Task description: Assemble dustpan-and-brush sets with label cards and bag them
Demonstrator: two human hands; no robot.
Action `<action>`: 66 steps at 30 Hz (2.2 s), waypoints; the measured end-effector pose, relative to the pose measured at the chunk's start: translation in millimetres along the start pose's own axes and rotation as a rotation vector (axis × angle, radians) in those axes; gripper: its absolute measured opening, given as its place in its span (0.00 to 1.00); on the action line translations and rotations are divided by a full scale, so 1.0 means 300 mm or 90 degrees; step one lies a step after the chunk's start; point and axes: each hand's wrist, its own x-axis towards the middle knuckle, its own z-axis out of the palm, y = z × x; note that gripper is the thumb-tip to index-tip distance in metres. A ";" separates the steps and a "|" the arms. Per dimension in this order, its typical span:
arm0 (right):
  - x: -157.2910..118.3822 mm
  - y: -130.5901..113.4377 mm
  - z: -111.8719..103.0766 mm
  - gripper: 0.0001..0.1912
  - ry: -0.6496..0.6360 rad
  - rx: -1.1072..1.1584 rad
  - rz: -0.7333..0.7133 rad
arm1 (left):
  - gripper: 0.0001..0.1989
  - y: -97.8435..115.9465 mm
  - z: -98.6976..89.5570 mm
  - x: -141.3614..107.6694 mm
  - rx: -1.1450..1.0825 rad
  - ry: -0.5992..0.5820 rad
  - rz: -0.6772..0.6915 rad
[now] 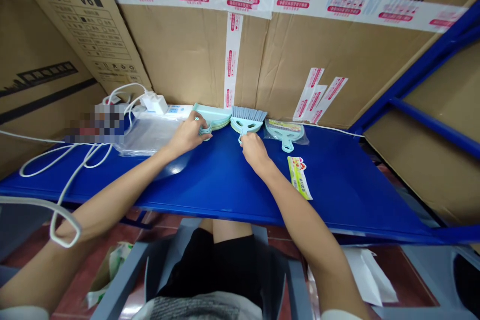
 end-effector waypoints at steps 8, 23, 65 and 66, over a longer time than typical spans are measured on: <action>-0.010 0.015 -0.023 0.16 0.012 0.009 -0.011 | 0.12 0.001 -0.006 0.004 -0.034 0.000 -0.007; -0.012 0.017 0.006 0.21 0.085 0.103 0.012 | 0.24 -0.010 -0.030 0.003 0.033 -0.104 0.028; -0.165 0.431 -0.260 0.14 0.619 0.118 0.433 | 0.16 0.034 -0.078 0.003 -0.106 0.263 0.055; -0.172 0.438 -0.268 0.15 0.669 0.120 0.446 | 0.15 0.043 -0.075 -0.002 -0.115 0.254 0.062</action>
